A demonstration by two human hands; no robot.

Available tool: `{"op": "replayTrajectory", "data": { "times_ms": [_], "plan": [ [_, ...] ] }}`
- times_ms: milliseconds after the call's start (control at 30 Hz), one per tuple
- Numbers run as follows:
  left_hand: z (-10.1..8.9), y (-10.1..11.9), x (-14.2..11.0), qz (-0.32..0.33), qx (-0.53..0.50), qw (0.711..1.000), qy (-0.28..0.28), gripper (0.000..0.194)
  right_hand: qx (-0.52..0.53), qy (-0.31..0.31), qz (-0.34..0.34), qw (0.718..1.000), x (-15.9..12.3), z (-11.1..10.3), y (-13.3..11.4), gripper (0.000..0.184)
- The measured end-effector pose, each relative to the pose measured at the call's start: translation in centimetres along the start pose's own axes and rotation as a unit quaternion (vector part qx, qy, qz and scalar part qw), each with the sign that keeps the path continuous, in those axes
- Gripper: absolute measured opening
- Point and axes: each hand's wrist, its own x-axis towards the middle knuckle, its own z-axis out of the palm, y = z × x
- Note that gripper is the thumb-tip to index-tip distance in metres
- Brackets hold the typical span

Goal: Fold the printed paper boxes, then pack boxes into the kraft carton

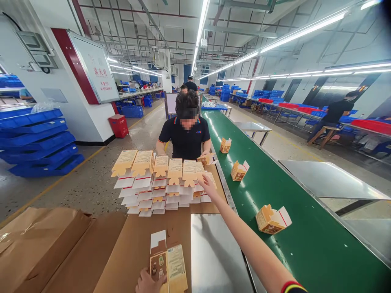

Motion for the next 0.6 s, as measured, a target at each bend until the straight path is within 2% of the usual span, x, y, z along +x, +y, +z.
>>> {"op": "replayTrajectory", "data": {
  "times_ms": [100, 200, 300, 367, 433, 500, 600],
  "plan": [
    [-1.1, 0.4, -0.8, 0.039, -0.102, 0.99, -0.084, 0.044, 0.019, 0.018, 0.013, 1.0, -4.9, -0.9, 2.4, 0.054],
    [-2.3, 1.7, -2.6, 0.113, -0.222, 0.951, -0.184, 0.048, 0.052, -0.007, 0.073, 0.996, -12.1, -0.2, 5.7, 0.068],
    [-3.4, 3.9, -4.9, 0.143, -0.291, 0.914, -0.246, 0.052, 0.107, -0.058, 0.132, 0.984, -18.6, 1.1, 7.6, 0.06],
    [-3.6, 5.5, -6.8, 0.155, -0.313, 0.905, -0.244, 0.056, 0.141, -0.056, 0.155, 0.976, -21.2, 1.6, 7.4, 0.054],
    [-3.3, 6.9, -9.3, 0.199, -0.341, 0.892, -0.219, 0.072, 0.171, -0.048, 0.149, 0.973, -22.3, 1.6, 6.2, 0.055],
    [-2.5, 7.9, -12.0, 0.274, -0.354, 0.872, -0.199, 0.091, 0.186, -0.061, 0.089, 0.977, -22.6, 1.5, 4.8, 0.065],
    [-1.7, 8.9, -15.2, 0.339, -0.318, 0.864, -0.193, 0.091, 0.182, -0.082, -0.015, 0.98, -22.8, 0.9, 3.1, 0.082]
  ]
}}
